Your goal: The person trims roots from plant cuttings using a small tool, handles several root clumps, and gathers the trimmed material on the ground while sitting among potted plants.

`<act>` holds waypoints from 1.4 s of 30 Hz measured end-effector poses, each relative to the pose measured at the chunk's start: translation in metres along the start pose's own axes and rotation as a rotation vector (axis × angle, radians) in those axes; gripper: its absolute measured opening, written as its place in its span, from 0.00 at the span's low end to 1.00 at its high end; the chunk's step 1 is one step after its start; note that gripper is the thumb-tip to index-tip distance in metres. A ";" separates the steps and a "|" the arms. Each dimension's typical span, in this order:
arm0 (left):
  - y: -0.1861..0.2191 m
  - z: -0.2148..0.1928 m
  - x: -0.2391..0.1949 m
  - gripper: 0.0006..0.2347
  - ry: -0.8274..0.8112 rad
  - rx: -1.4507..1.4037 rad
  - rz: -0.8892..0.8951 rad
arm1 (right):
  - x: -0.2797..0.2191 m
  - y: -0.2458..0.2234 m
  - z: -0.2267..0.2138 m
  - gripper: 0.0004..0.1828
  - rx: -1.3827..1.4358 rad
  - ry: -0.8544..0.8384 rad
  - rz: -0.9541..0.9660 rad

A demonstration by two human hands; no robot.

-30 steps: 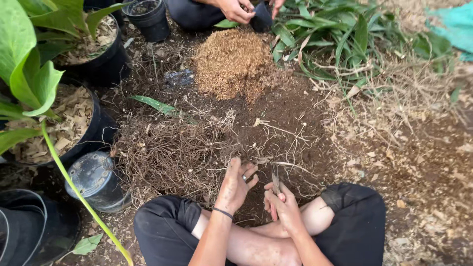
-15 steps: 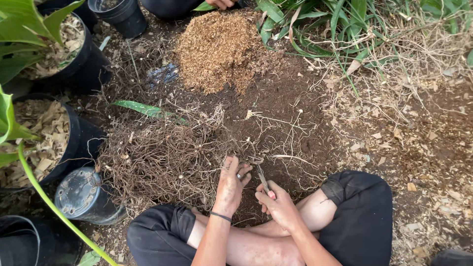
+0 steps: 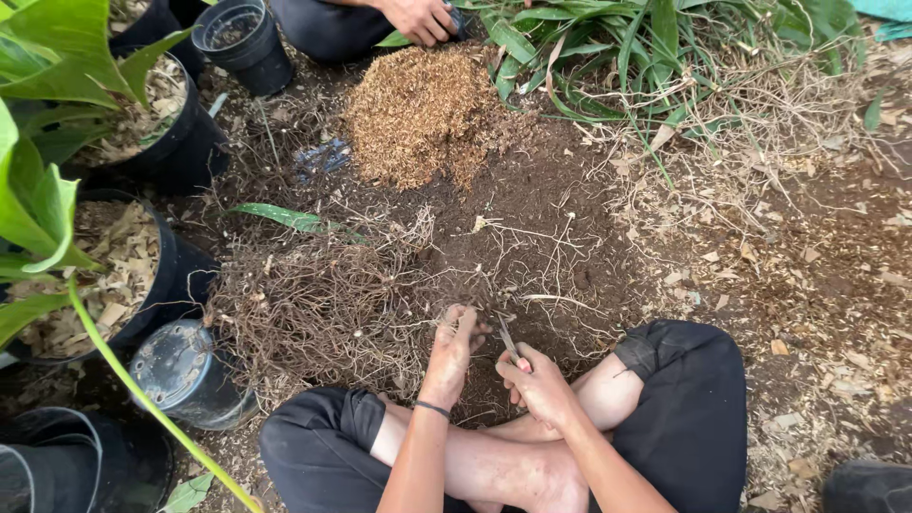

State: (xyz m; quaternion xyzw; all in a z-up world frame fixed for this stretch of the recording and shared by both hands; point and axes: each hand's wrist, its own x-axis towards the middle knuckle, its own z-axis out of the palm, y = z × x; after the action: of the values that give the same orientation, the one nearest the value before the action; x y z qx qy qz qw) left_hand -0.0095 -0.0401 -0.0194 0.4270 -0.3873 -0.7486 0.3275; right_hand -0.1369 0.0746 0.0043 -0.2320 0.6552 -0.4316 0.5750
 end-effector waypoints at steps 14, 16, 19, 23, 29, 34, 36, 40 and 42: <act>0.017 0.002 -0.009 0.12 -0.012 0.151 -0.014 | -0.006 -0.010 0.000 0.08 -0.020 0.004 0.020; 0.018 0.002 -0.007 0.10 -0.011 0.139 -0.026 | -0.004 -0.012 0.000 0.08 -0.040 0.020 0.025; 0.021 0.001 -0.007 0.10 -0.030 0.177 0.007 | -0.004 -0.012 -0.001 0.08 -0.010 0.017 0.018; 0.025 0.007 -0.001 0.09 0.015 0.253 -0.024 | -0.002 -0.021 -0.005 0.09 0.020 0.013 0.048; 0.020 0.005 0.003 0.09 0.040 0.133 -0.024 | -0.005 -0.034 -0.011 0.12 -0.172 0.035 0.032; 0.017 0.003 0.005 0.10 0.046 0.093 -0.019 | -0.004 -0.035 -0.014 0.12 -0.201 -0.002 0.055; 0.017 0.003 0.005 0.07 0.105 0.122 -0.055 | -0.004 -0.032 -0.015 0.13 -0.193 -0.013 0.069; 0.010 -0.004 0.009 0.06 0.089 0.165 -0.041 | 0.002 -0.025 -0.014 0.11 -0.225 -0.008 0.078; 0.004 -0.011 0.008 0.06 0.089 0.178 -0.038 | 0.003 -0.017 -0.012 0.11 -0.204 -0.010 0.064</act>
State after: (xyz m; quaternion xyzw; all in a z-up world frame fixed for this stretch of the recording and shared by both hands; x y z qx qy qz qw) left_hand -0.0022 -0.0523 -0.0230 0.4946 -0.4290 -0.6977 0.2908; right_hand -0.1527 0.0675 0.0165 -0.2706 0.6998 -0.3430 0.5651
